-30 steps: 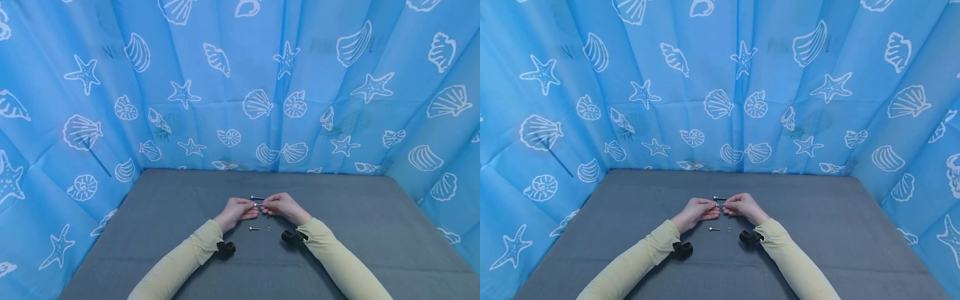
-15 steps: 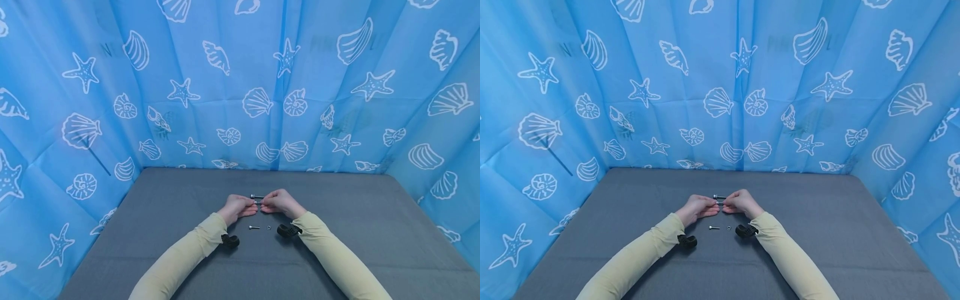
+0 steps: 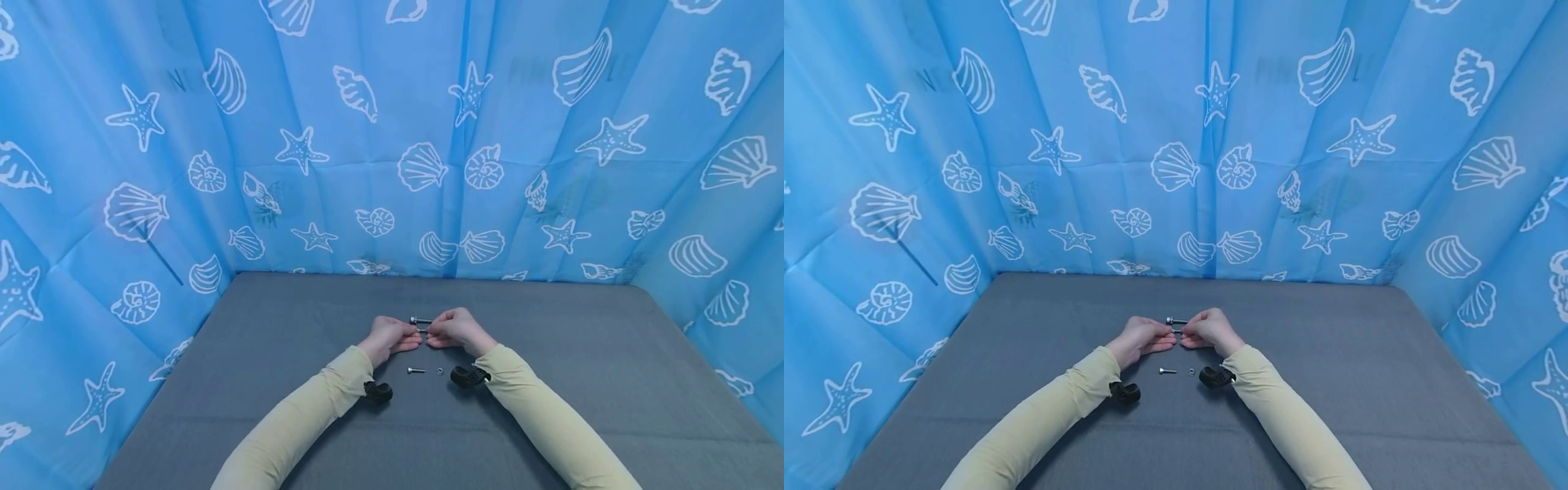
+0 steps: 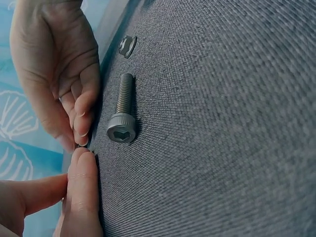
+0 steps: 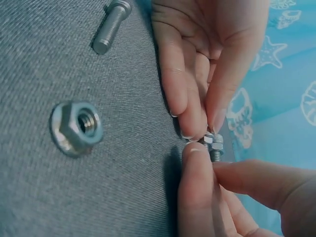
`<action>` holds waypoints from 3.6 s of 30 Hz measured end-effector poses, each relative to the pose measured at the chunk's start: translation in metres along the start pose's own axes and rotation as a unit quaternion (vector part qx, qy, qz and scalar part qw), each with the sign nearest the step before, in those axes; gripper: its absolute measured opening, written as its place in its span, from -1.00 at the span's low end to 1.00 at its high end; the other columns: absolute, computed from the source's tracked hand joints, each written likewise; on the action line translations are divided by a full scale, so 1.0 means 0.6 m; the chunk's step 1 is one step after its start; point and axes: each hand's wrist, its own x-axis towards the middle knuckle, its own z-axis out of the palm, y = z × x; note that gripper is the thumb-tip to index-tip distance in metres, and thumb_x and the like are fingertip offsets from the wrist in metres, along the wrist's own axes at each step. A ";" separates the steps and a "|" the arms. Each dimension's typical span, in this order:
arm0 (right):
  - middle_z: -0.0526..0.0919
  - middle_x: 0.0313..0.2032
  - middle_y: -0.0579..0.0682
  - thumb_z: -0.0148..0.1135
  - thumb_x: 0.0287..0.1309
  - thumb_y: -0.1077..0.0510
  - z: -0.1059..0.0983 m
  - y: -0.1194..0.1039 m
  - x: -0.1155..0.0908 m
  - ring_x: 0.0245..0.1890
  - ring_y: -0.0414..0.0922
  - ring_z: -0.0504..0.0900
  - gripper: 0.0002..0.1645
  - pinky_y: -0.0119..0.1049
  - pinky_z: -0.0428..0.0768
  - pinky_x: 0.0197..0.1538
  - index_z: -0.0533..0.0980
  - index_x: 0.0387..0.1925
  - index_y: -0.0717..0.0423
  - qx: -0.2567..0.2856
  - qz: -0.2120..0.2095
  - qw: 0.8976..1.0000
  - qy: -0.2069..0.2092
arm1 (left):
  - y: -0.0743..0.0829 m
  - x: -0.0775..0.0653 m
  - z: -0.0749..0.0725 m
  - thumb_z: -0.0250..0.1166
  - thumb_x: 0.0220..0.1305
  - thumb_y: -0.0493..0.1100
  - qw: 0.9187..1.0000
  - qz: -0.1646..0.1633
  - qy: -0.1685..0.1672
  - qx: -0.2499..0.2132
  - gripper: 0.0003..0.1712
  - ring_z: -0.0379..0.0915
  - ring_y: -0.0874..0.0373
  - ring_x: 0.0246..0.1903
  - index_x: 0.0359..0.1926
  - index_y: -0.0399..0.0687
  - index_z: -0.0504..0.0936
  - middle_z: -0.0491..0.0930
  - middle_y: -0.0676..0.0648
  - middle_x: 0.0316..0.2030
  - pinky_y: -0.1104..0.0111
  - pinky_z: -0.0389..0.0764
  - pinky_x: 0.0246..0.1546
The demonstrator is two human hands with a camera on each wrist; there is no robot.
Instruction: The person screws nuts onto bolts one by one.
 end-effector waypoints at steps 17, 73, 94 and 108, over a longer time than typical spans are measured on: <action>0.60 -0.06 0.32 -0.10 0.44 0.13 -0.042 0.027 -0.055 -0.08 0.02 0.64 -0.49 -0.11 0.59 0.04 0.32 0.15 0.55 0.023 -0.053 0.984 -0.169 | 0.000 -0.018 -0.056 0.22 0.35 -0.05 0.992 -0.016 -0.124 0.031 -0.56 0.66 0.09 -0.25 0.03 -0.35 0.57 0.67 -0.18 -0.22 0.28 0.65 -0.15; 0.60 -0.44 -0.12 0.42 0.05 0.21 -0.045 0.050 -0.062 -0.44 -0.22 0.52 -0.87 -0.41 0.55 -0.38 0.62 -0.33 0.11 -0.298 -0.261 0.899 -0.185 | -0.022 -0.070 -0.043 0.55 -0.09 -0.30 0.856 0.241 -0.120 0.441 -0.85 0.47 0.29 -0.54 -0.46 -0.03 0.75 0.58 0.14 -0.56 0.46 0.52 -0.53; 0.62 -0.40 0.00 0.25 0.20 0.25 -0.061 0.051 -0.056 -0.48 -0.20 0.51 -0.87 -0.40 0.51 -0.47 0.62 -0.22 0.23 -0.229 -0.244 0.925 -0.178 | -0.022 -0.055 -0.054 0.33 0.25 -0.17 0.870 0.245 -0.107 0.415 -0.92 0.44 0.26 -0.45 -0.37 -0.02 0.72 0.58 0.14 -0.47 0.41 0.49 -0.45; 0.62 -0.19 0.26 0.18 0.31 0.12 -0.045 0.041 -0.063 -0.22 -0.07 0.62 -0.52 -0.27 0.63 -0.17 0.45 0.00 0.53 -0.042 -0.196 0.968 -0.150 | 0.001 -0.073 -0.035 0.25 0.32 -0.23 0.923 0.252 -0.124 0.263 -0.81 0.61 0.03 -0.37 -0.20 -0.32 0.64 0.67 -0.06 -0.43 0.30 0.65 -0.39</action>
